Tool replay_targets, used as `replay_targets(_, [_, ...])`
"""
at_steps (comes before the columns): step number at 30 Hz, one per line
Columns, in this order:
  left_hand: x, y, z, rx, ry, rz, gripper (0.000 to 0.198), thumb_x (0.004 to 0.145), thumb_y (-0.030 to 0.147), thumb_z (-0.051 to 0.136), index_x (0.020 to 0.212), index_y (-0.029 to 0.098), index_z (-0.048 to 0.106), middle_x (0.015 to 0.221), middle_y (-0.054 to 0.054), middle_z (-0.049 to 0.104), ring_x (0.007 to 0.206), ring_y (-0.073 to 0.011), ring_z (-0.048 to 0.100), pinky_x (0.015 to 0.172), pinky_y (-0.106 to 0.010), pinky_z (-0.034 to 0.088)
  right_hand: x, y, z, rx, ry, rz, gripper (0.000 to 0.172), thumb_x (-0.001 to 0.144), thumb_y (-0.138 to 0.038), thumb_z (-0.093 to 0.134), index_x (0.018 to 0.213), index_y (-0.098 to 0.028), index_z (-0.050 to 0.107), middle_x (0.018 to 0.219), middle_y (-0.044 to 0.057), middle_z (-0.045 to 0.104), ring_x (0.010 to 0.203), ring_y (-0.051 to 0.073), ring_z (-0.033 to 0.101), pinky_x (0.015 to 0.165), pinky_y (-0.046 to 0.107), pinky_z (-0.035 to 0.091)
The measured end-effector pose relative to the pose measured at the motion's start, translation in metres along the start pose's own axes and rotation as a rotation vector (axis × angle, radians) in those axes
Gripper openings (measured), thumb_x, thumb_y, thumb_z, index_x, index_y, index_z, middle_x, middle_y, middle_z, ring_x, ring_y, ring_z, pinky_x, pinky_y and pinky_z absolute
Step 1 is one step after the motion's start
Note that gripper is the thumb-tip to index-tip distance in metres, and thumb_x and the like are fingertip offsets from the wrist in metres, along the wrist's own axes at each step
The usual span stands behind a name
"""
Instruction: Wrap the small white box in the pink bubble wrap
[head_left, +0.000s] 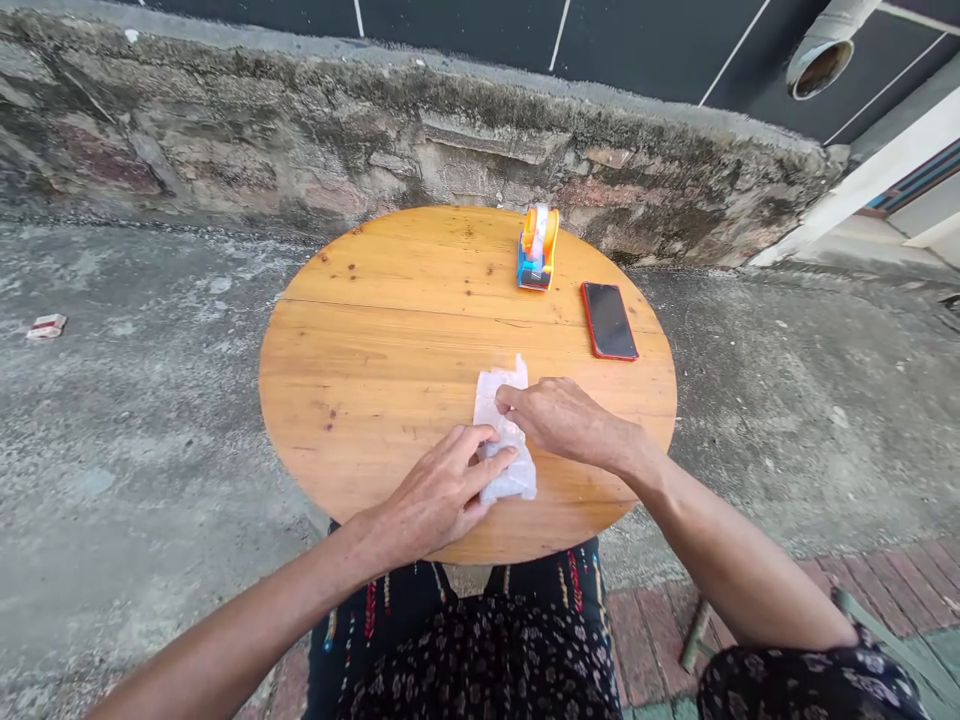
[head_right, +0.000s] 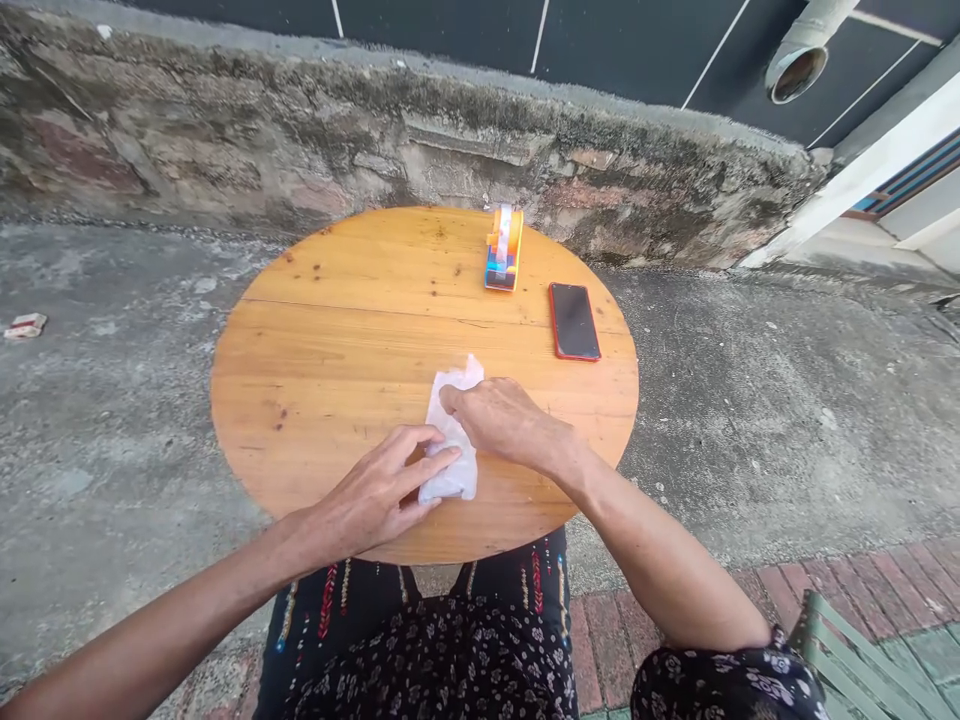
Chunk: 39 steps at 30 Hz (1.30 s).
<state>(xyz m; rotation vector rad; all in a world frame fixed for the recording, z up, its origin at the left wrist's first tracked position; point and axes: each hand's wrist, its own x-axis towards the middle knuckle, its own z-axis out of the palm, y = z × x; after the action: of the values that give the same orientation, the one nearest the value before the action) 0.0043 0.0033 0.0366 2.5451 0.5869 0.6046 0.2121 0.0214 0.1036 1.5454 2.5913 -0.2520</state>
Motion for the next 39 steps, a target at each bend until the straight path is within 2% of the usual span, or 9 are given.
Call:
replay_targets(8, [-0.003, 0.003, -0.001, 0.063, 0.006, 0.014, 0.055, 0.081, 0.008, 0.055, 0.133, 0.021, 0.046, 0.129, -0.013, 0.048, 0.112, -0.0254, 0.047, 0.096, -0.044, 0.047, 0.007, -0.006, 0.0, 0.089, -0.03, -0.085, 0.013, 0.09, -0.015, 0.051, 0.082, -0.018, 0.061, 0.072, 0.004, 0.066, 0.059, 0.012, 0.049, 0.053, 0.026, 0.021])
replay_targets(16, [0.0, -0.001, 0.0, 0.072, 0.009, 0.042, 0.053, 0.081, 0.012, 0.057, 0.132, 0.021, 0.047, 0.129, -0.013, 0.05, 0.127, -0.029, 0.041, 0.105, -0.049, 0.042, 0.018, 0.002, 0.02, 0.18, -0.018, -0.081, 0.014, 0.092, -0.022, 0.051, 0.091, -0.02, 0.065, 0.078, 0.003, 0.067, 0.063, 0.013, 0.053, 0.054, 0.025, 0.024])
replay_targets(25, [0.003, 0.0, -0.005, 0.057, -0.036, 0.062, 0.053, 0.083, 0.011, 0.054, 0.134, 0.021, 0.044, 0.135, -0.012, 0.049, 0.127, -0.0277, 0.044, 0.106, -0.048, 0.043, 0.021, 0.007, 0.022, 0.336, -0.025, -0.047, 0.015, 0.088, -0.017, 0.052, 0.094, -0.021, 0.066, 0.09, 0.003, 0.071, 0.079, 0.015, 0.06, 0.063, 0.023, 0.034])
replay_targets(30, [0.009, 0.0, -0.011, 0.014, -0.098, 0.024, 0.053, 0.083, 0.01, 0.056, 0.134, 0.02, 0.045, 0.134, -0.012, 0.049, 0.125, -0.0256, 0.046, 0.104, -0.044, 0.045, 0.016, 0.01, 0.021, 0.448, 0.003, 0.025, 0.031, 0.085, -0.008, 0.047, 0.108, -0.019, 0.064, 0.088, 0.004, 0.071, 0.075, 0.014, 0.061, 0.064, 0.023, 0.039])
replay_targets(34, [0.014, 0.0, -0.017, -0.029, -0.147, -0.019, 0.053, 0.082, 0.013, 0.058, 0.133, 0.021, 0.047, 0.134, -0.012, 0.049, 0.123, -0.0258, 0.049, 0.102, -0.043, 0.047, 0.0, 0.012, 0.021, 0.565, 0.035, 0.027, 0.033, 0.089, -0.01, 0.046, 0.119, -0.017, 0.059, 0.09, 0.006, 0.073, 0.08, 0.015, 0.065, 0.072, 0.026, 0.045])
replay_targets(39, [0.025, -0.004, -0.026, -0.103, -0.222, -0.098, 0.056, 0.08, 0.023, 0.064, 0.133, 0.025, 0.049, 0.135, -0.008, 0.052, 0.123, -0.0257, 0.05, 0.103, -0.043, 0.045, -0.019, 0.016, 0.031, 0.719, 0.133, -0.016, 0.037, 0.093, -0.011, 0.042, 0.127, -0.017, 0.052, 0.099, 0.006, 0.073, 0.088, 0.015, 0.065, 0.081, 0.03, 0.049])
